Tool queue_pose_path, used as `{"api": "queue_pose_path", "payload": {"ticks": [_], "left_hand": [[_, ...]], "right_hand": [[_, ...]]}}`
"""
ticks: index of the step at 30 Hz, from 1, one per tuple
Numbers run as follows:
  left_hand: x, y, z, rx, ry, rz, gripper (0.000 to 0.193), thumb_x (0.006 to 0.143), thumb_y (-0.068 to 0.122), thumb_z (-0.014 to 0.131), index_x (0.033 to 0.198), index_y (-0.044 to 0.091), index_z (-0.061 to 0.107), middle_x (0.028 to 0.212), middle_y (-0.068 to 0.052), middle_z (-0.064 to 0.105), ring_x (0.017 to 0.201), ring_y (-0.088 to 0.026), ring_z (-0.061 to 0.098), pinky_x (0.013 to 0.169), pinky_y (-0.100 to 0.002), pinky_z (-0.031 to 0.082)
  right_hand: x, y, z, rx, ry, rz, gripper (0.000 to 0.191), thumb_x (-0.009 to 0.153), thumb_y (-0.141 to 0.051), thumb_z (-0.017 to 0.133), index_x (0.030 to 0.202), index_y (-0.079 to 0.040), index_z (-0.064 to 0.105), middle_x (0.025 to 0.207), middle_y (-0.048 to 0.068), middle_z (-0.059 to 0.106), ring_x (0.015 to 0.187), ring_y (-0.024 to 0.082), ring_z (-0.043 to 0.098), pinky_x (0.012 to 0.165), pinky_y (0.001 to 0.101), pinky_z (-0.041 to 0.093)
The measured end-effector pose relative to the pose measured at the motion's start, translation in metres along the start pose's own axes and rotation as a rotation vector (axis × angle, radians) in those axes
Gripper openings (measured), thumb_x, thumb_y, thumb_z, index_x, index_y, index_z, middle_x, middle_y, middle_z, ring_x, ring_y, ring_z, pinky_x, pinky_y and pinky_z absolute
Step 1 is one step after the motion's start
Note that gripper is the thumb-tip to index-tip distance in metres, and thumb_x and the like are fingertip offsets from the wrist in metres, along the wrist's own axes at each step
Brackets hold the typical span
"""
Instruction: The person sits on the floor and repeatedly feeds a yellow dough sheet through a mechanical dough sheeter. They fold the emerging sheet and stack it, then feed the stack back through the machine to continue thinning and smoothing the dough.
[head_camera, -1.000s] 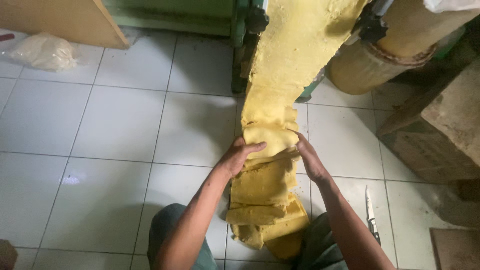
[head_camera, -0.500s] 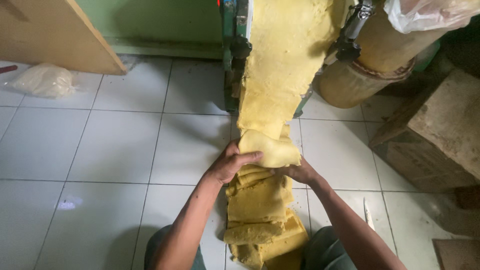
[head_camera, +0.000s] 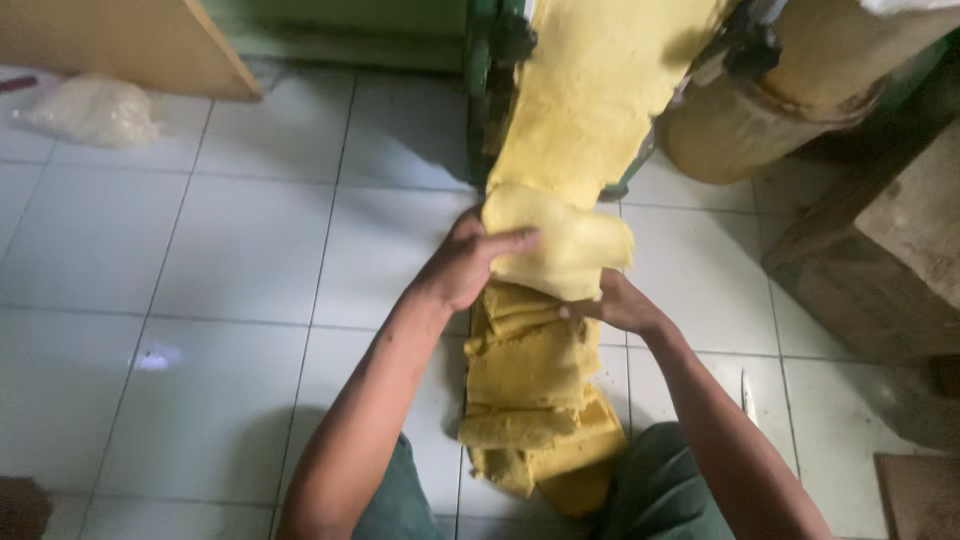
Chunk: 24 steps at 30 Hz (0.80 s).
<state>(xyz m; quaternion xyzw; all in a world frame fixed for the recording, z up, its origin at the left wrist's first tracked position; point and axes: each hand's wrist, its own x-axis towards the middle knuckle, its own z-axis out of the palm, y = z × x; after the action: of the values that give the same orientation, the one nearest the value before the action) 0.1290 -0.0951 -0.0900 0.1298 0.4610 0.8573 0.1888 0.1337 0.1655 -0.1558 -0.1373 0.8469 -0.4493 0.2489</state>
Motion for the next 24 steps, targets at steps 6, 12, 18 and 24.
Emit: {"api": "queue_pose_path", "payload": {"ticks": [6, 12, 18, 24], "left_hand": [[0.030, 0.009, -0.004, 0.083, 0.104, 0.019, 0.036, 0.093, 0.015, 0.072, 0.123, -0.004, 0.070, 0.115, -0.016, 0.077, 0.106, -0.024, 0.072, 0.098, -0.036, 0.057], [0.049, 0.070, 0.027, 0.111, -0.049, 0.270, 0.039, 0.095, 0.020, 0.076, 0.126, -0.002, 0.068, 0.122, -0.016, 0.075, 0.118, -0.023, 0.071, 0.109, -0.039, 0.055], [0.005, 0.107, 0.057, 0.168, -0.099, 0.136, 0.047, 0.093, 0.026, 0.077, 0.128, -0.004, 0.065, 0.124, -0.019, 0.071, 0.117, -0.027, 0.067, 0.107, -0.046, 0.052], [-0.012, 0.045, 0.054, -0.015, -0.013, -0.045, 0.054, 0.088, 0.016, 0.077, 0.137, 0.003, 0.059, 0.128, -0.013, 0.069, 0.121, -0.024, 0.065, 0.105, -0.040, 0.054]], "right_hand": [[0.034, 0.019, 0.005, 0.244, 0.115, -0.086, 0.033, 0.094, -0.020, 0.068, 0.126, -0.012, 0.071, 0.122, 0.004, 0.074, 0.112, 0.016, 0.071, 0.097, 0.0334, 0.061], [0.027, 0.000, -0.056, 0.186, 0.261, -0.180, 0.023, 0.099, -0.013, 0.065, 0.118, -0.004, 0.075, 0.100, 0.008, 0.078, 0.088, 0.018, 0.074, 0.080, 0.0323, 0.061], [-0.056, 0.003, -0.042, 0.029, 0.081, -0.256, 0.024, 0.091, -0.011, 0.070, 0.113, -0.002, 0.075, 0.084, 0.007, 0.074, 0.070, 0.015, 0.071, 0.059, 0.0335, 0.061], [-0.103, 0.034, 0.051, 0.350, 0.044, 0.158, 0.029, 0.092, -0.020, 0.072, 0.109, 0.003, 0.076, 0.072, 0.007, 0.066, 0.057, 0.016, 0.053, 0.050, 0.0321, 0.043]]}}
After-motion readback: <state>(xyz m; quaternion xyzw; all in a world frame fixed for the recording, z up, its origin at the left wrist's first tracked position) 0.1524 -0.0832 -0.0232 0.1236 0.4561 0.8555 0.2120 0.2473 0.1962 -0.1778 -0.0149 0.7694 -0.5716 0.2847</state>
